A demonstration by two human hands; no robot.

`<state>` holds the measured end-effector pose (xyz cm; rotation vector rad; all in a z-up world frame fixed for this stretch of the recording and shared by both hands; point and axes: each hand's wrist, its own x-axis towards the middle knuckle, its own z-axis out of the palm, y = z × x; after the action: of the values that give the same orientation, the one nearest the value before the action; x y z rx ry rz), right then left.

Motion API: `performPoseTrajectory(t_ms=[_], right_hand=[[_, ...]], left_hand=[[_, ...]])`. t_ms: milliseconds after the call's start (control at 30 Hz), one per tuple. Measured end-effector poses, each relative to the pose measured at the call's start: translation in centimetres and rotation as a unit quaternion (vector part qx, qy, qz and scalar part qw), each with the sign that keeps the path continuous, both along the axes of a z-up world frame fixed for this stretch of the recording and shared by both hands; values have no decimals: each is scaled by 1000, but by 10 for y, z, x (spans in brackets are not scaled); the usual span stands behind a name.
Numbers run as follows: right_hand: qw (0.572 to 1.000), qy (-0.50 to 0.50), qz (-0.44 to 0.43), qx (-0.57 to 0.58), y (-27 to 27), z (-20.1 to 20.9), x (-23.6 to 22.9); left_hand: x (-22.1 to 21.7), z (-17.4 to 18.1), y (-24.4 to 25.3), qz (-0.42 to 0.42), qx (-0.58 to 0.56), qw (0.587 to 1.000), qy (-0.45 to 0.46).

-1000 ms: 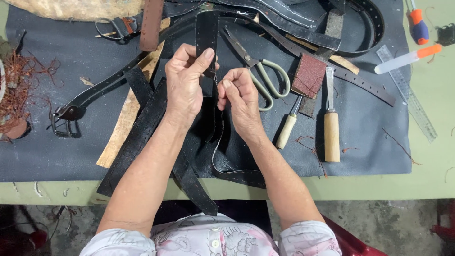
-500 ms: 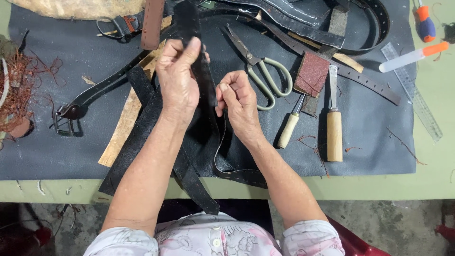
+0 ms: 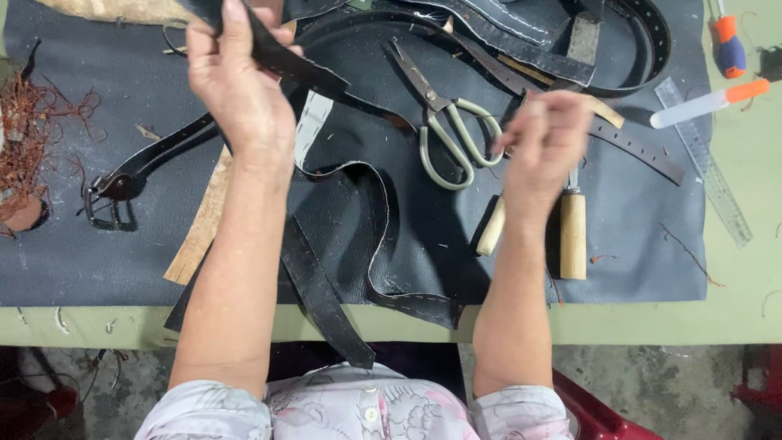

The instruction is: Inspecting and trimming leather strips using scissors at a workshop table

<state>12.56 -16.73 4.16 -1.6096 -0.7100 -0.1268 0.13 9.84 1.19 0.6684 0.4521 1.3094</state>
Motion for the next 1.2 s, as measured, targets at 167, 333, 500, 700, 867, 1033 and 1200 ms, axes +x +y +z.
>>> performPoseTrajectory(t_ms=[167,333,500,700,867,1033,1200], right_hand=[[940,-193,-159,-232,-34,-12,41],[971,-182,-3,-152,18,0,-7],[960,77,253,-89,67,3,-49],[956,99,249,-115,53,30,-78],[944,200,251,-77,32,21,-108],[941,126,251,-188,2,-9,-102],[967,-49,55,-242,-59,-31,-30]], left_hand=[[-7,12,-15,-60,-9,998,2],[11,18,-45,-121,-13,992,-30],[5,64,-86,-194,15,981,14],[-3,89,-54,-159,15,984,83],[-13,96,-71,-207,69,971,97],[-12,65,-74,-229,-16,957,175],[-1,25,-65,-166,-25,967,190]])
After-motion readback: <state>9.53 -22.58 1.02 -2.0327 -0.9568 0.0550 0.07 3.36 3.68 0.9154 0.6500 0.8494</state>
